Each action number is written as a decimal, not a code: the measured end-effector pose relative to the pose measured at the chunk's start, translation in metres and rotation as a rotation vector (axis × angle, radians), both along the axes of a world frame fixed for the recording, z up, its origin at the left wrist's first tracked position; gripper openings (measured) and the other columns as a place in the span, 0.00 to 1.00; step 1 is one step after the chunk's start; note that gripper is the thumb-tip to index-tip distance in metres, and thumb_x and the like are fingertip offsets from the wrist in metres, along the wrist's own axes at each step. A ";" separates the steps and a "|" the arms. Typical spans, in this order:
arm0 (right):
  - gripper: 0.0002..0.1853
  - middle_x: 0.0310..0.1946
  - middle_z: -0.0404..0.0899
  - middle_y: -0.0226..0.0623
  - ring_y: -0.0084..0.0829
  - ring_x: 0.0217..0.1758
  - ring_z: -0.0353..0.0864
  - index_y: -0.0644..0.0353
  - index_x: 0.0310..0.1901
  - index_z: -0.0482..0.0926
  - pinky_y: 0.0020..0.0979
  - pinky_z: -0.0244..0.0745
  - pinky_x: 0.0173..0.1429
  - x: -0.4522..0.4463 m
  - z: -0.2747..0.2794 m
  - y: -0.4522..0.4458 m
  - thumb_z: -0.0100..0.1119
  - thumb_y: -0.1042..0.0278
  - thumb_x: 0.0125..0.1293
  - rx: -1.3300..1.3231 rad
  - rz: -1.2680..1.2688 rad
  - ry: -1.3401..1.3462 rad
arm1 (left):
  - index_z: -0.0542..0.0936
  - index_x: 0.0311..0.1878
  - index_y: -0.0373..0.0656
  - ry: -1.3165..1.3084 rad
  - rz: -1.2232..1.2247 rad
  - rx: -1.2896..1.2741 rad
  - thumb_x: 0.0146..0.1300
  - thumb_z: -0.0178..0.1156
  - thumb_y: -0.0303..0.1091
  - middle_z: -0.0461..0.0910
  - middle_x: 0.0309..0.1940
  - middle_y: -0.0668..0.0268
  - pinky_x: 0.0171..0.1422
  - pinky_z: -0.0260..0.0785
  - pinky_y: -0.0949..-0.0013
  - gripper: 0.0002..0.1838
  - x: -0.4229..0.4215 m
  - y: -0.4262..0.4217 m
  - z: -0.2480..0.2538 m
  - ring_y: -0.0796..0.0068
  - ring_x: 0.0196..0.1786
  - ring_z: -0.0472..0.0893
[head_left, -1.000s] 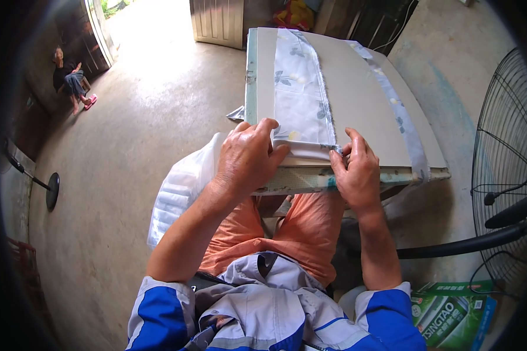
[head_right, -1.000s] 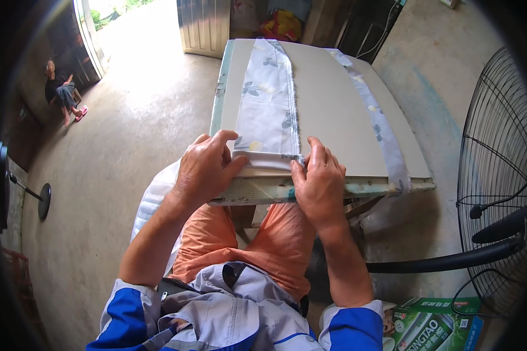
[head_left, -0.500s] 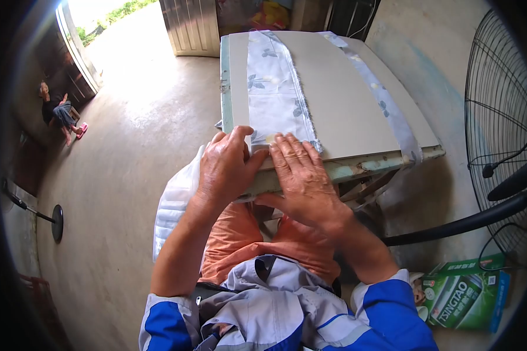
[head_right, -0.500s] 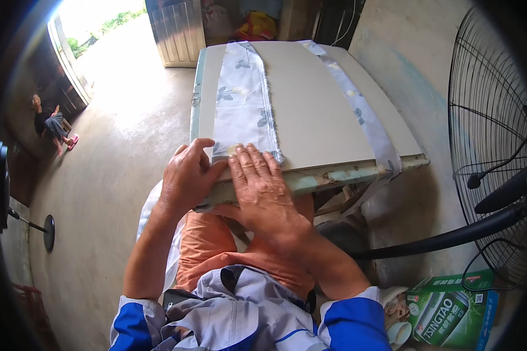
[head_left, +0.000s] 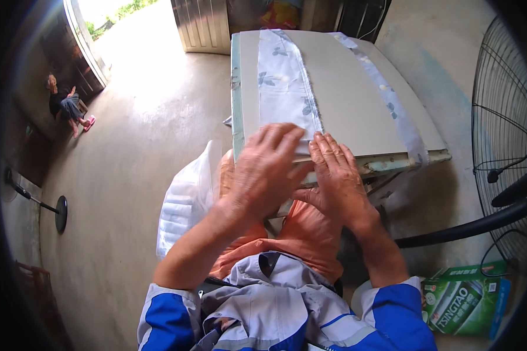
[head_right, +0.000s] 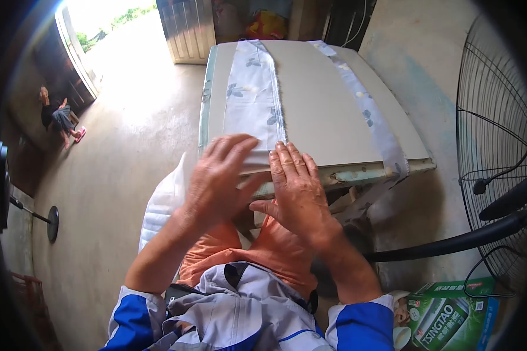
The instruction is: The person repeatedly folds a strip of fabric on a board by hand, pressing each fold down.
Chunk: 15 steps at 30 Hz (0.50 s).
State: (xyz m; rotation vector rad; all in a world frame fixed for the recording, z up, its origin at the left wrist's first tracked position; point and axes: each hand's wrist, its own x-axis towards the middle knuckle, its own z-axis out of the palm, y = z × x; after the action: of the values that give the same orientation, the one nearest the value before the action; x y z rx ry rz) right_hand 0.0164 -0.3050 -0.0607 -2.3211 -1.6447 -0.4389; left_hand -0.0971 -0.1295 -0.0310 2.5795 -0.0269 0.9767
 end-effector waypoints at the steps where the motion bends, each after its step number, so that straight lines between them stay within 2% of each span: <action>1: 0.50 0.81 0.65 0.60 0.54 0.88 0.60 0.73 0.78 0.66 0.57 0.51 0.89 0.002 -0.001 -0.001 0.70 0.41 0.67 -0.003 0.004 -0.013 | 0.77 0.71 0.35 0.043 -0.073 -0.010 0.67 0.74 0.46 0.78 0.70 0.47 0.81 0.66 0.46 0.35 0.004 -0.011 -0.005 0.43 0.75 0.75; 2: 0.47 0.80 0.66 0.60 0.54 0.88 0.60 0.73 0.79 0.66 0.57 0.51 0.89 0.004 -0.001 -0.001 0.71 0.47 0.68 -0.006 0.010 -0.029 | 0.75 0.74 0.34 0.082 -0.145 -0.019 0.69 0.72 0.51 0.75 0.74 0.44 0.85 0.62 0.46 0.39 0.008 -0.020 -0.010 0.41 0.79 0.71; 3: 0.42 0.81 0.66 0.59 0.54 0.88 0.61 0.71 0.80 0.65 0.57 0.52 0.89 0.007 -0.007 0.001 0.65 0.56 0.69 0.063 0.041 -0.012 | 0.73 0.75 0.32 0.100 -0.141 -0.023 0.70 0.70 0.55 0.73 0.76 0.42 0.87 0.59 0.46 0.41 0.011 -0.024 -0.016 0.41 0.81 0.69; 6: 0.38 0.80 0.66 0.59 0.54 0.87 0.61 0.70 0.79 0.66 0.56 0.52 0.89 0.009 -0.010 0.001 0.60 0.58 0.73 0.068 0.029 -0.028 | 0.69 0.78 0.28 0.161 -0.109 0.000 0.73 0.64 0.63 0.67 0.80 0.38 0.90 0.53 0.47 0.48 0.013 -0.027 -0.027 0.41 0.86 0.62; 7: 0.39 0.81 0.66 0.59 0.53 0.87 0.61 0.71 0.79 0.67 0.56 0.52 0.89 0.010 -0.010 0.001 0.59 0.50 0.76 0.032 0.005 -0.078 | 0.69 0.79 0.27 0.191 -0.086 0.028 0.73 0.63 0.64 0.65 0.81 0.37 0.91 0.51 0.47 0.49 0.008 -0.023 -0.025 0.42 0.87 0.61; 10: 0.46 0.81 0.66 0.59 0.53 0.87 0.62 0.72 0.79 0.67 0.55 0.51 0.89 0.004 -0.003 0.001 0.59 0.38 0.75 0.025 0.004 -0.089 | 0.68 0.79 0.25 0.264 0.006 0.120 0.74 0.62 0.65 0.64 0.82 0.38 0.92 0.50 0.48 0.50 -0.005 -0.010 -0.027 0.43 0.88 0.59; 11: 0.54 0.81 0.66 0.58 0.53 0.87 0.61 0.73 0.79 0.67 0.54 0.51 0.89 0.004 -0.005 0.001 0.60 0.28 0.69 0.013 0.003 -0.102 | 0.68 0.78 0.26 0.277 0.033 0.133 0.74 0.62 0.64 0.65 0.82 0.38 0.92 0.50 0.48 0.49 -0.010 -0.006 -0.026 0.44 0.88 0.60; 15: 0.56 0.81 0.67 0.58 0.51 0.87 0.61 0.72 0.79 0.66 0.54 0.51 0.89 0.002 -0.002 0.001 0.65 0.28 0.66 0.012 -0.010 -0.057 | 0.71 0.77 0.27 0.258 0.086 0.154 0.75 0.62 0.62 0.68 0.81 0.41 0.90 0.53 0.47 0.46 -0.019 0.007 -0.025 0.45 0.86 0.63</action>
State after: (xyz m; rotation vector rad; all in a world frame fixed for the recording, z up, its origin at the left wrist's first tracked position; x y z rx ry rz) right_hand 0.0181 -0.3043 -0.0624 -2.3300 -1.6523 -0.5205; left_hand -0.1159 -0.1229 -0.0558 2.8503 0.0815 0.6860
